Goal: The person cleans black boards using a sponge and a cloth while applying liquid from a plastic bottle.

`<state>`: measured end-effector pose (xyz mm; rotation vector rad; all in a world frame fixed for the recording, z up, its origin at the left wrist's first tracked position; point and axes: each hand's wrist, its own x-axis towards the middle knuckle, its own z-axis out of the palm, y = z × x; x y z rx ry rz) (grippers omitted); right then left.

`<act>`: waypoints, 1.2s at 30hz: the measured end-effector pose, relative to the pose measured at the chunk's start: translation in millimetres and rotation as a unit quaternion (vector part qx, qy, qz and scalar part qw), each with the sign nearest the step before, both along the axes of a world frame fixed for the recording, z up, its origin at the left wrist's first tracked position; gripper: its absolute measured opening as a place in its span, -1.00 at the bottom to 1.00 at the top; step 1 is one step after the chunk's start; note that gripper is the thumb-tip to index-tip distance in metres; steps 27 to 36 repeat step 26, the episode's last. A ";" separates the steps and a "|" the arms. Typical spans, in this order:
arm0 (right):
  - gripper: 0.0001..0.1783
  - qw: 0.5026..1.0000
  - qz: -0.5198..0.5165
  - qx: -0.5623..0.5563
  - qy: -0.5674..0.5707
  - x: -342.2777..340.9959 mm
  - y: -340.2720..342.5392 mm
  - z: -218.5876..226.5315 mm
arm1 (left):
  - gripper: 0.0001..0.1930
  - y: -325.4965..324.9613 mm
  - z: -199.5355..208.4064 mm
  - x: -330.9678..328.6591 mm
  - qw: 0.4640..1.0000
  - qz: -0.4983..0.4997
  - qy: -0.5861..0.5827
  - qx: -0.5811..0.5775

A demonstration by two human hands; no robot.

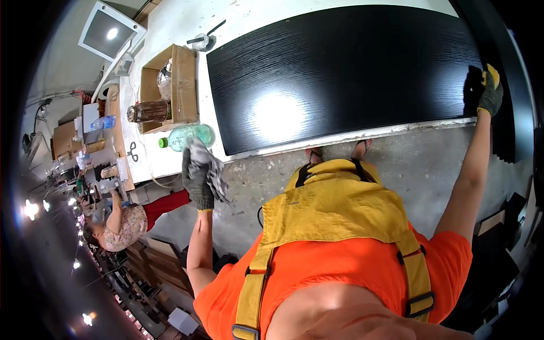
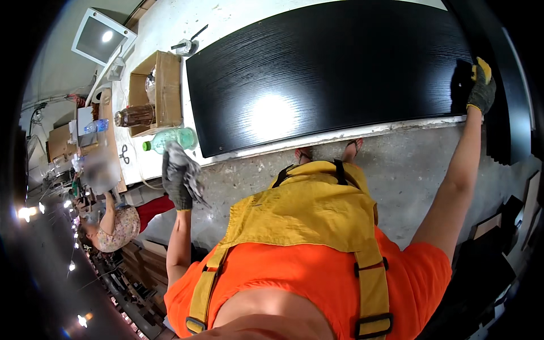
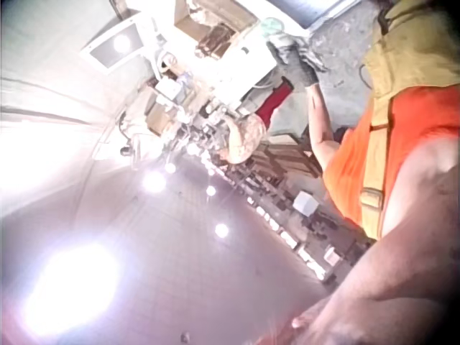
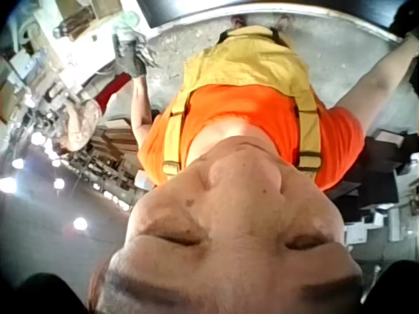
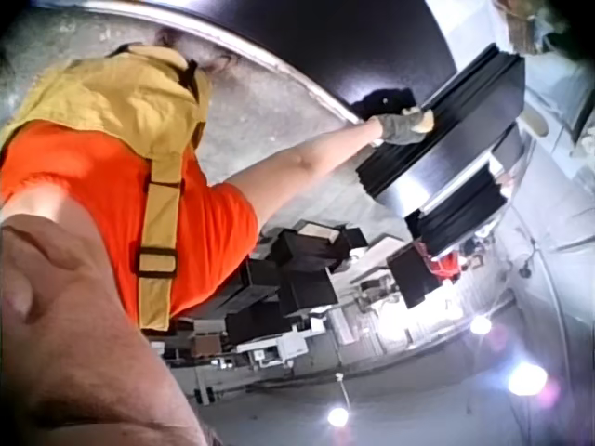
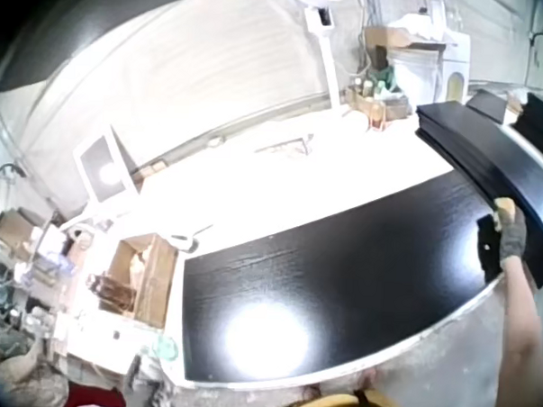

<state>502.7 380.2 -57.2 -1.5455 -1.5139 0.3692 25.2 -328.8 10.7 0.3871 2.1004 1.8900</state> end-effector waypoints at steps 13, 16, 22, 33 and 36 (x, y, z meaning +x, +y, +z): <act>-0.56 0.984 0.060 -0.010 0.166 -1.3 -164.8 29.8 | -0.59 46.9 -62.4 -110.7 0.996 0.069 -0.003 -0.061; -0.52 0.980 0.053 -0.040 0.189 31.9 -200.4 23.8 | -0.64 -16.2 -97.9 -170.4 0.990 0.007 0.019 -0.137; -0.51 0.949 0.005 -0.122 0.292 60.4 -197.1 21.0 | -0.66 65.4 -65.7 -170.0 0.980 -0.064 0.097 -0.162; -0.48 0.928 0.051 -0.131 0.344 65.4 -167.4 7.8 | -0.62 86.7 -71.5 -191.5 0.492 -0.162 0.651 -0.554; -0.48 0.928 0.051 -0.131 0.344 65.4 -167.4 7.8 | -0.62 86.7 -71.5 -191.5 0.492 -0.162 0.651 -0.554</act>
